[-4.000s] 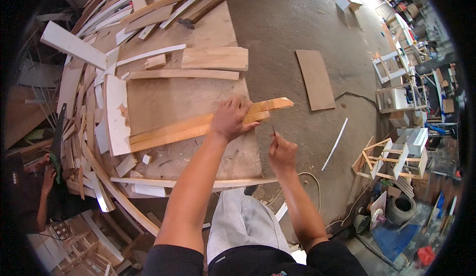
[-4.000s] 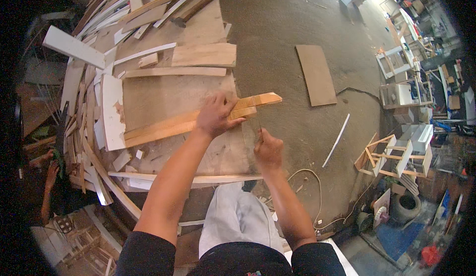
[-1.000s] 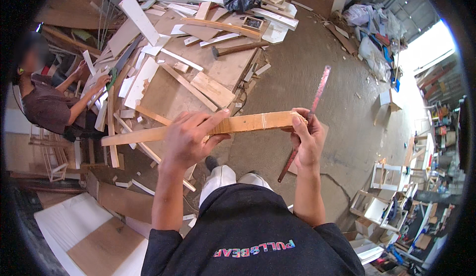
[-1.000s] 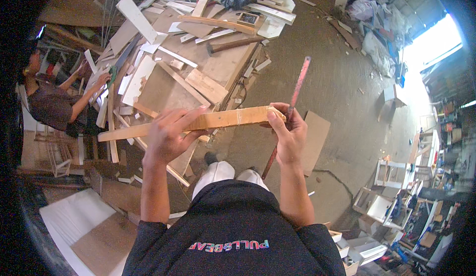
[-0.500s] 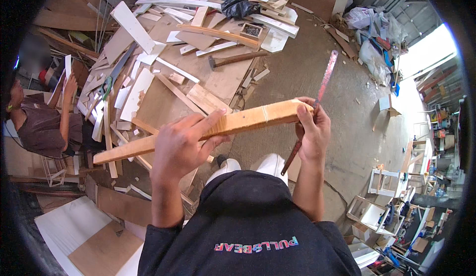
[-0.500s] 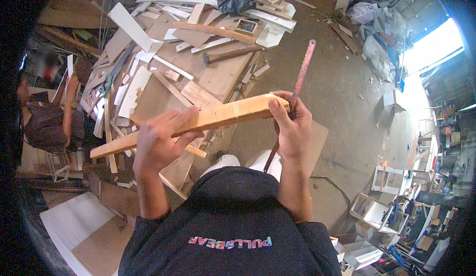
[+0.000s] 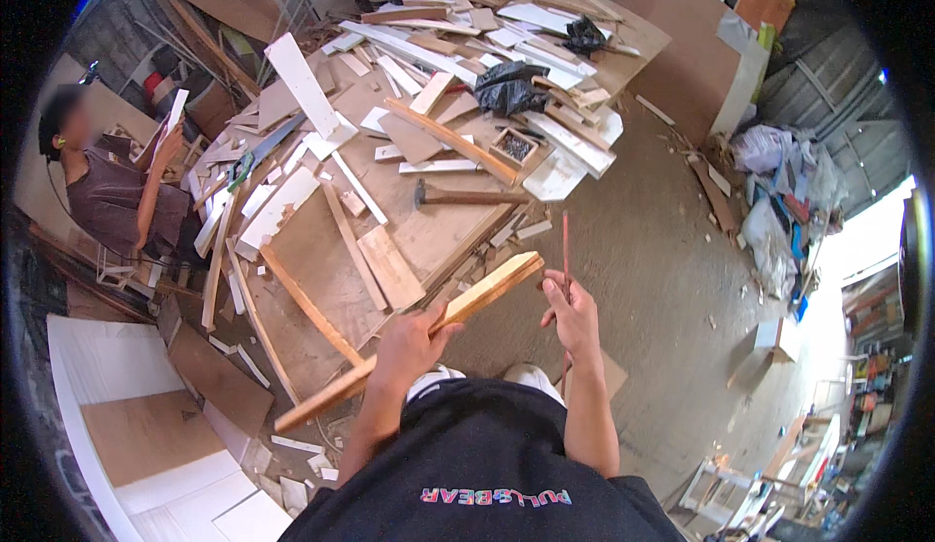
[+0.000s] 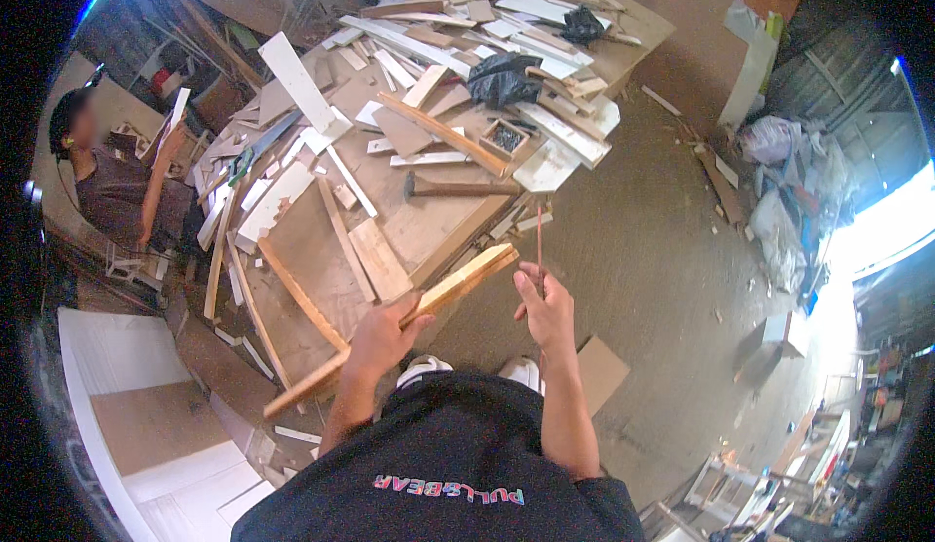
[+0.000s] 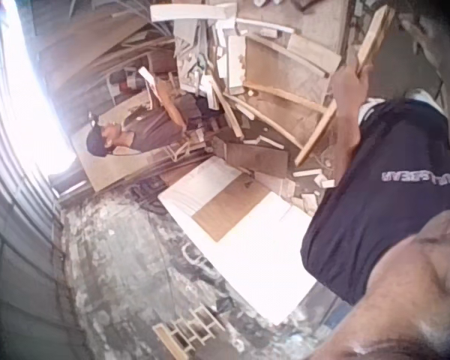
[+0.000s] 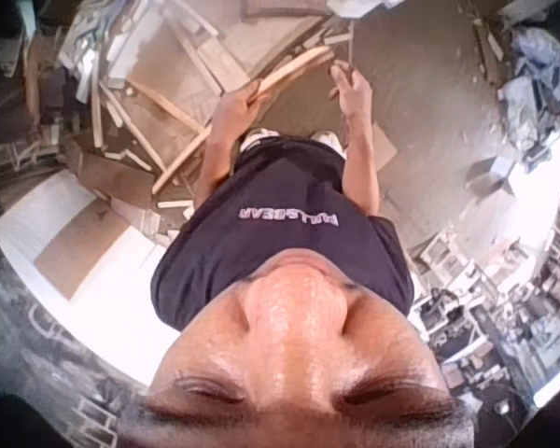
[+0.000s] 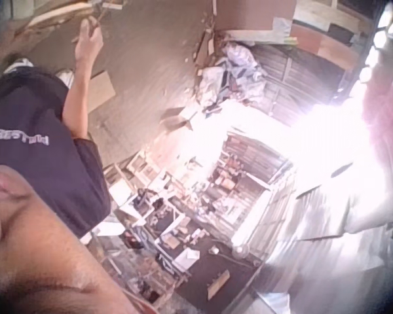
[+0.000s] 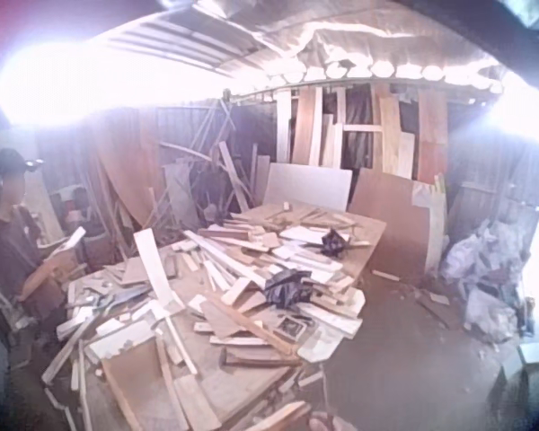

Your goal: The person marks a line on a wooden strip using a pencil, then cuts along the marked line using a hand saw.

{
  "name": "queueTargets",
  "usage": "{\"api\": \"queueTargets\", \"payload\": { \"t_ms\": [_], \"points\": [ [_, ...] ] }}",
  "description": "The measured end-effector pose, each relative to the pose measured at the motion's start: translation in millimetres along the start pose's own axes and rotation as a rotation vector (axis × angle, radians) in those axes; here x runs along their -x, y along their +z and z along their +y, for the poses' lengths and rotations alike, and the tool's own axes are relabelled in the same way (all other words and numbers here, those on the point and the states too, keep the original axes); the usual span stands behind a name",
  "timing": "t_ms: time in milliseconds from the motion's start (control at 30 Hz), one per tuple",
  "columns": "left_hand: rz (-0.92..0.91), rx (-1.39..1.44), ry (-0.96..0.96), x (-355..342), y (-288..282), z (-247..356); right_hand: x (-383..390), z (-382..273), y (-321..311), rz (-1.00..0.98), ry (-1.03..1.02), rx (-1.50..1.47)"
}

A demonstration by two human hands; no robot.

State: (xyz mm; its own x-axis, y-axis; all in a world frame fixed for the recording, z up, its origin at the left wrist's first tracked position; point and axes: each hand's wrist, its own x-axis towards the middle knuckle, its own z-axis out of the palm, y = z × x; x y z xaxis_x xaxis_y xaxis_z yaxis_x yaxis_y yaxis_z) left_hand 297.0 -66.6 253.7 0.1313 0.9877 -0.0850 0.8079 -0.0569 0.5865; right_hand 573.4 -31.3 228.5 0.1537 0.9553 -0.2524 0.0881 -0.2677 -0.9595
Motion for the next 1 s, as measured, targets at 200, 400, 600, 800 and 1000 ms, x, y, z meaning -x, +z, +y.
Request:
{"api": "queueTargets", "payload": {
  "t_ms": [200, 400, 600, 800, 1000],
  "points": [
    [0.097, 0.098, -0.119, 1, 61, 49, -54, 25, -52, -0.175, 0.061, 0.101],
    [0.104, 0.133, -0.132, -35, 83, 72, -101, 29, -55, -0.281, 0.000, 0.040],
    [0.177, 0.102, -0.176, -96, 90, 82, -160, 15, -60, -0.309, 0.043, 0.021],
    [0.327, 0.148, -0.303, -158, 113, 80, -239, 12, -84, -0.270, 0.090, 0.109],
    [0.341, 0.165, -0.524, -179, 120, 86, -294, 22, -76, -0.464, 0.162, 0.140]
  ]
}}
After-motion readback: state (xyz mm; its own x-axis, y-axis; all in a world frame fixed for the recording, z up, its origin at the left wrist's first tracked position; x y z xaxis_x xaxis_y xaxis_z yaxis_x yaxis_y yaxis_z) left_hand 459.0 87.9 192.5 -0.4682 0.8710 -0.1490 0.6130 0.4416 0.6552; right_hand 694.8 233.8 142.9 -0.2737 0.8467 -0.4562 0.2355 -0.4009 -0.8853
